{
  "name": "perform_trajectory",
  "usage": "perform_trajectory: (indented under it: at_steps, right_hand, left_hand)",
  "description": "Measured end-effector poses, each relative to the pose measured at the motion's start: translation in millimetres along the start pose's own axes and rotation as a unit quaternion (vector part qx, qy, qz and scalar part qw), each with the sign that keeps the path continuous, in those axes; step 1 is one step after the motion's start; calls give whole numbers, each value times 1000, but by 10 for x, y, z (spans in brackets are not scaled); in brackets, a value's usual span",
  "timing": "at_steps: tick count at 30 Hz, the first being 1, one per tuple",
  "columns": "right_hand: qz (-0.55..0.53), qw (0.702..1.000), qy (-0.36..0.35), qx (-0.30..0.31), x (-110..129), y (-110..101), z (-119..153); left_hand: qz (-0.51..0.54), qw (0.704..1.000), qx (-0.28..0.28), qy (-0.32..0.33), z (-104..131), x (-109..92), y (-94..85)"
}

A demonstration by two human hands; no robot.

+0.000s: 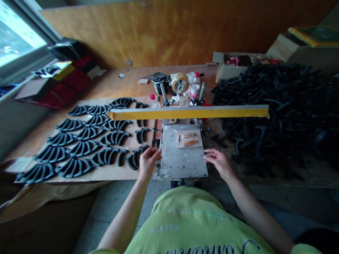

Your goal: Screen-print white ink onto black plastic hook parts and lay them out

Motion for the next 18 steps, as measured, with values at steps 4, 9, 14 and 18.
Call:
perform_trajectory:
  at_steps: [4, 9, 14, 18]
  right_hand:
    - [66, 996, -6, -55, -143, -158, -173]
    - [169, 980, -30, -101, -206, -292, -297]
    - [170, 980, -39, -91, -290, -322, -301]
    - [178, 980, -44, -74, -337, -341, -317]
  left_hand:
    - [4, 999, 3, -35, -96, 278, 134]
    - [-39, 999, -5, -8, -139, 490, 241]
    - [-98, 995, -16, 8, -150, 613, 218]
    - [-124, 992, -17, 8, -178, 625, 180]
Point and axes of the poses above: each hand's wrist, its own z-axis away from the middle knuckle, its own y-axis out of the palm, x = y × z, the point moved 1 cm from there along -z, towards the middle knuckle, and after that the axes turned 13 degrees about x, right-handed, at the moved point
